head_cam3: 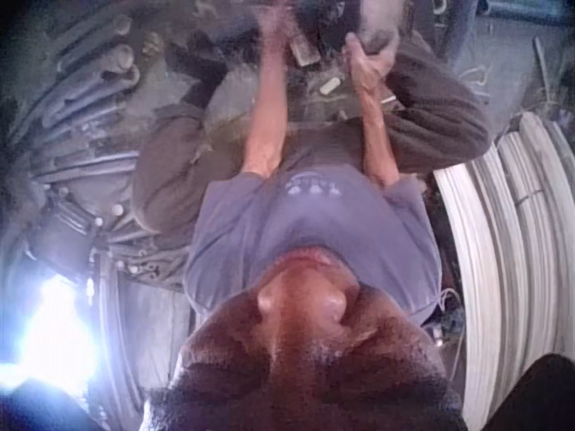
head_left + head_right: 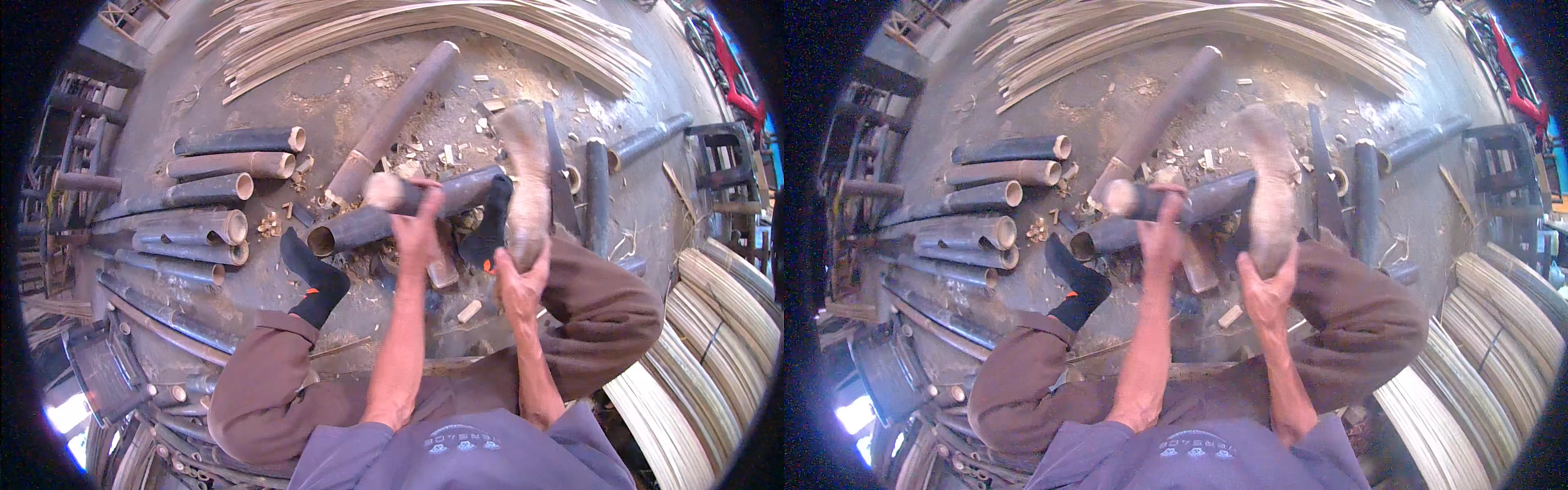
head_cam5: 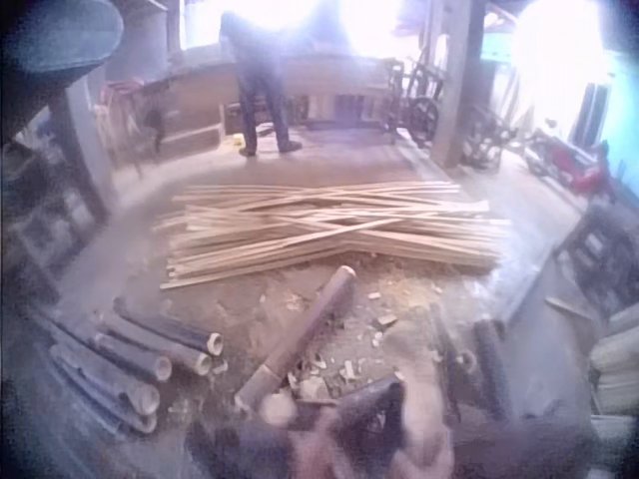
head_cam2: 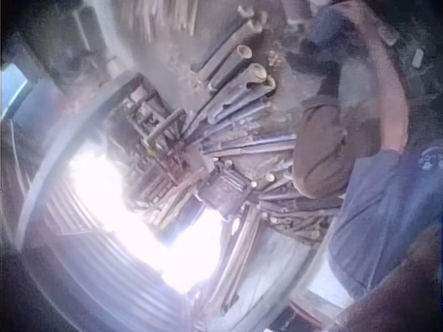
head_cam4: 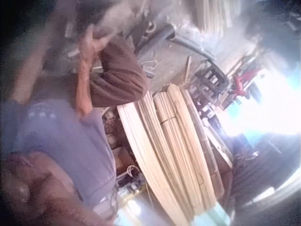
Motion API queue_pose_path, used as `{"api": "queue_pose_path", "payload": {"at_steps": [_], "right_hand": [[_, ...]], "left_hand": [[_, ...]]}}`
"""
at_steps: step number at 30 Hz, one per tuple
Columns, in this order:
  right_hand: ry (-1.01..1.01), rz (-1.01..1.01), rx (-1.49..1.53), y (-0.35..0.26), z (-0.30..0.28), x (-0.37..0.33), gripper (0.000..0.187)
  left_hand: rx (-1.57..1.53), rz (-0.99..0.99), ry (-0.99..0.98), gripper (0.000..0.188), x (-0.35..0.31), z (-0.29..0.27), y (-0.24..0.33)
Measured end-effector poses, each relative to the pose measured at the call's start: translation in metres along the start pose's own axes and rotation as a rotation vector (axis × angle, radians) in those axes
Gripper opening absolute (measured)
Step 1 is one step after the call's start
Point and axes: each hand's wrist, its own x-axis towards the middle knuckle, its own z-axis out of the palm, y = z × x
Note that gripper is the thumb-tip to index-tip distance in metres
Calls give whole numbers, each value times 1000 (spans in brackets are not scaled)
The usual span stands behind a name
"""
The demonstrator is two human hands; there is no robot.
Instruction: The person sits on the floor and repeatedly hammers and scrapes the ends of bamboo poles to shape and smooth them. They handle multiple bamboo pieces one at a time, using a hammer and a scraping tool to remove material and refine the openings.
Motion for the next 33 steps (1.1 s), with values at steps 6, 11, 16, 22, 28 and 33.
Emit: {"api": "queue_pose_path", "payload": {"at_steps": [6, 11, 16, 22, 28, 33], "right_hand": [[-505, -358, -283, 11, 36, -52, 87], [-907, -444, -210, -10, 69, -106, 86], [-1036, -479, -281, -17, 74, -120, 89], [-1030, -390, -338, -34, 75, -116, 90], [-907, -631, -97, -80, 89, -116, 85], [-991, -510, -195, -72, 93, -93, 83]], "left_hand": [[-216, -175, 210, 33, -8, -103, 0], [-530, 38, 63, 31, -18, -101, -39], [-544, 45, 92, 33, -11, -96, -54], [-507, 91, 102, 33, -6, -90, -58], [-308, 110, 117, 30, -8, -77, -41], [-261, 77, 163, 27, -3, -93, -54]]}}
